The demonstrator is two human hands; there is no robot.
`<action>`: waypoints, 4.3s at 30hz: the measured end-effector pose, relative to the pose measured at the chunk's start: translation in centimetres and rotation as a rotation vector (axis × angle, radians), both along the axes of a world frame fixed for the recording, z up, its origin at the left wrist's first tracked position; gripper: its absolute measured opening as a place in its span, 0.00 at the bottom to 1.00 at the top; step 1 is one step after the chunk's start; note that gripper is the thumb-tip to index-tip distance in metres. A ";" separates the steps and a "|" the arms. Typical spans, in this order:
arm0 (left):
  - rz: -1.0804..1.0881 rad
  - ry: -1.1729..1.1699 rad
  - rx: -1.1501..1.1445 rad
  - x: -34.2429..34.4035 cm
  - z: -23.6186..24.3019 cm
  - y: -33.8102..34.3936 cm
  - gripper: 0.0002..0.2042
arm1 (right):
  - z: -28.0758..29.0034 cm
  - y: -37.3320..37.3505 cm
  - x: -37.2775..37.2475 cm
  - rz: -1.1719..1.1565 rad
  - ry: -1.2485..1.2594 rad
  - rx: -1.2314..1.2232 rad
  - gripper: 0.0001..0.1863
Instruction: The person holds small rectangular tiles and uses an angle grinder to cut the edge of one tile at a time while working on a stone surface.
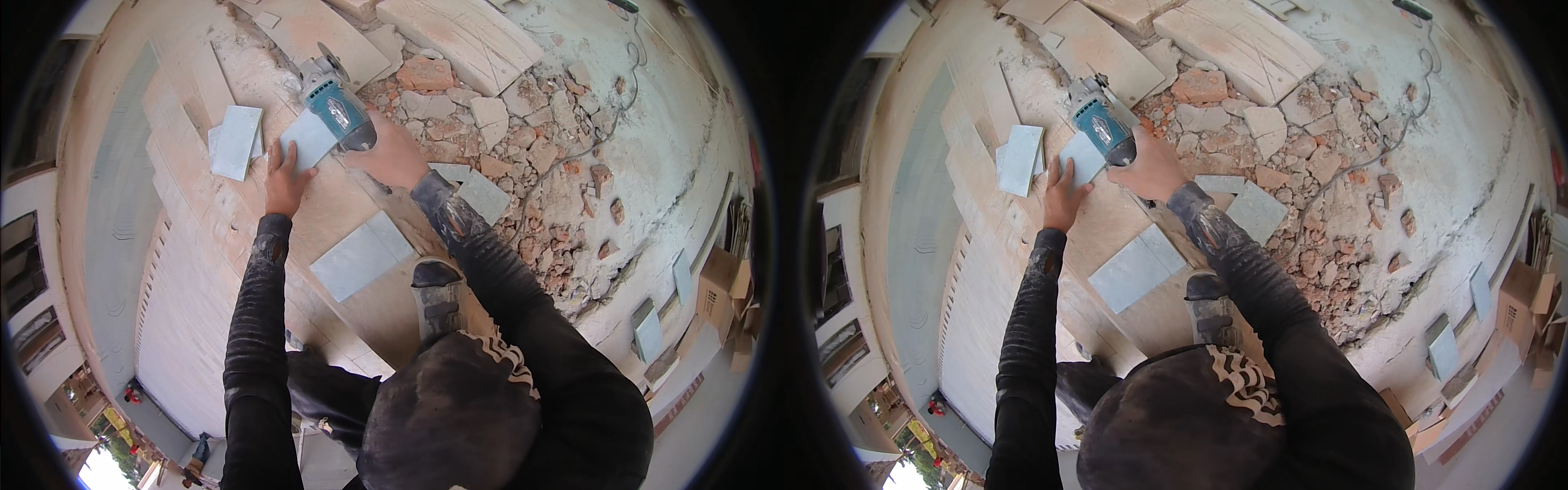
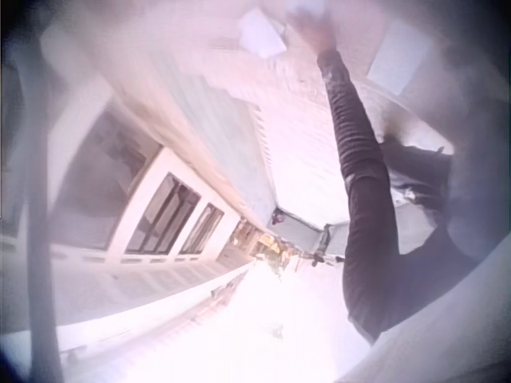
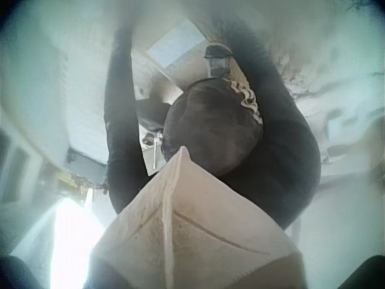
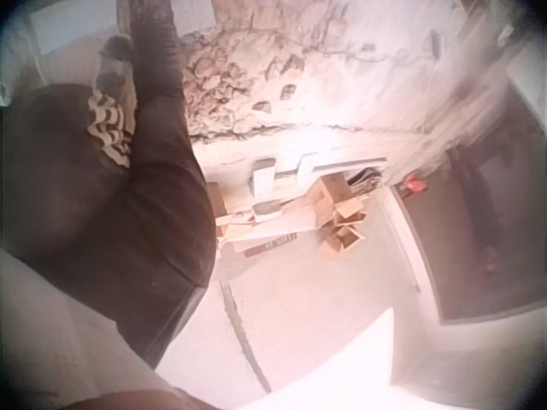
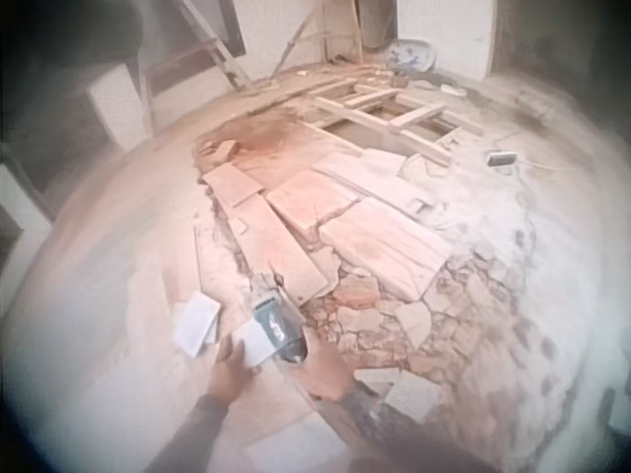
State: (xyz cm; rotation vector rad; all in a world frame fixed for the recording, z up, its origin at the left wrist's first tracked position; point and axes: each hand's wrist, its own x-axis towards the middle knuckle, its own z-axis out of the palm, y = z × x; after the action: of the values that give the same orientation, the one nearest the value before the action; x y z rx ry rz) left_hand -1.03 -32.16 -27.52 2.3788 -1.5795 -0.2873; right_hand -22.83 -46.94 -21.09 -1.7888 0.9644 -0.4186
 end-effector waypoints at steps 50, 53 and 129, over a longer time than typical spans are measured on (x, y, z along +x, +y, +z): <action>-0.033 -0.072 0.090 1.0 0.2 -1.0 0.38 | -1.9 2.0 5.8 0.106 0.188 0.107 0.37; -0.045 -0.067 0.080 1.1 0.1 -0.9 0.39 | -2.0 2.1 5.8 0.101 0.170 0.099 0.36; -0.061 -0.067 0.100 1.5 -0.5 -1.2 0.38 | -1.3 6.1 -2.8 0.074 0.095 0.107 0.32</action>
State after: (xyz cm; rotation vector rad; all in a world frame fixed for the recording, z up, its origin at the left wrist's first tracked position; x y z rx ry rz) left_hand 0.44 -33.41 -28.07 2.4416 -1.7076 -0.3090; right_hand -25.63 -40.80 -22.41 -1.7535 0.9649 -0.2320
